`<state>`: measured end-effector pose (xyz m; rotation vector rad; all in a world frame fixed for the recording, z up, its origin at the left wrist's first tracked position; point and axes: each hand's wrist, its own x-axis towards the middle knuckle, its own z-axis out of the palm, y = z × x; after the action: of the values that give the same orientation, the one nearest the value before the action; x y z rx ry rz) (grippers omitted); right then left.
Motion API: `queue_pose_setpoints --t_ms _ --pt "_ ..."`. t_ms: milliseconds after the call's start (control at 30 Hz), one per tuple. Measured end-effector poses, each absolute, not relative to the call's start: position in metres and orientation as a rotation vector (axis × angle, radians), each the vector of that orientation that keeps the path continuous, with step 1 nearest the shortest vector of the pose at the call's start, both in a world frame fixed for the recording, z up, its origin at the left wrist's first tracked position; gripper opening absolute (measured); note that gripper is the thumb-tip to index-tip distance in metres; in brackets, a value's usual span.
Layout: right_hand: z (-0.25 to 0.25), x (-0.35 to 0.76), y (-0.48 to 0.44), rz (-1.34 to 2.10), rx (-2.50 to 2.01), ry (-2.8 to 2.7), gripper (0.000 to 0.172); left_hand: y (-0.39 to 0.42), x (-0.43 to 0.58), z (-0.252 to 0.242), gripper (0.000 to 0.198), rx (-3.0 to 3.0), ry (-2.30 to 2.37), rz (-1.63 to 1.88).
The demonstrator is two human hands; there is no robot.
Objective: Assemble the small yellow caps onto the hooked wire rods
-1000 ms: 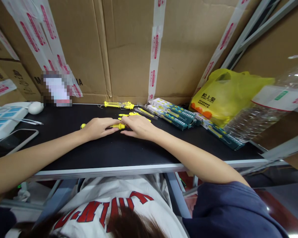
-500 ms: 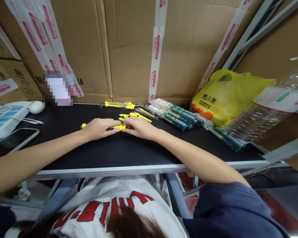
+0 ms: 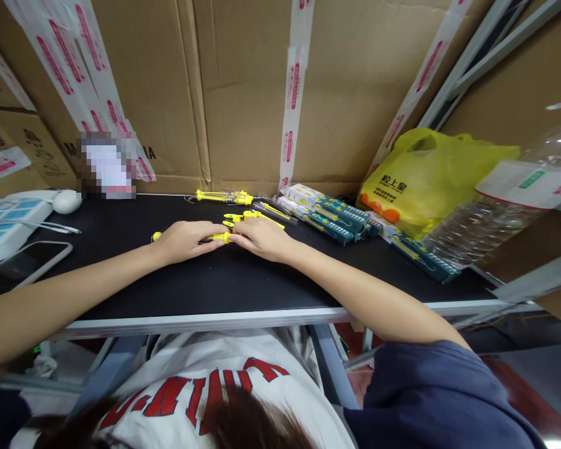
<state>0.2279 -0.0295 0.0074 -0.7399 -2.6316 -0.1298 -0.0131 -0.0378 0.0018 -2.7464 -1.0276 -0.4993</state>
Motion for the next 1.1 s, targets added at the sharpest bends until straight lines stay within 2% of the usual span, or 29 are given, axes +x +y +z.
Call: queue_pose_setpoints --t_ms 233,400,533,833,1100 --pt "0.005 0.227 -0.026 0.052 -0.662 -2.586 0.033 -0.037 -0.014 0.001 0.051 -2.750 -1.035 -0.505" --pt "0.010 0.228 -0.031 -0.042 -0.672 -2.587 0.021 -0.038 -0.013 0.002 0.051 -2.748 -1.032 -0.481" --pt "0.012 0.227 -0.034 -0.130 -0.644 -2.597 0.019 -0.038 -0.013 0.003 0.051 -2.744 -1.028 -0.477" --pt "0.008 0.227 -0.029 -0.134 -0.710 -2.641 0.040 -0.038 -0.013 0.003 0.052 -2.752 -1.040 -0.495" --pt "0.009 0.229 -0.028 -0.097 -0.641 -2.607 0.036 -0.038 -0.013 0.003 0.052 -2.751 -1.034 -0.499"
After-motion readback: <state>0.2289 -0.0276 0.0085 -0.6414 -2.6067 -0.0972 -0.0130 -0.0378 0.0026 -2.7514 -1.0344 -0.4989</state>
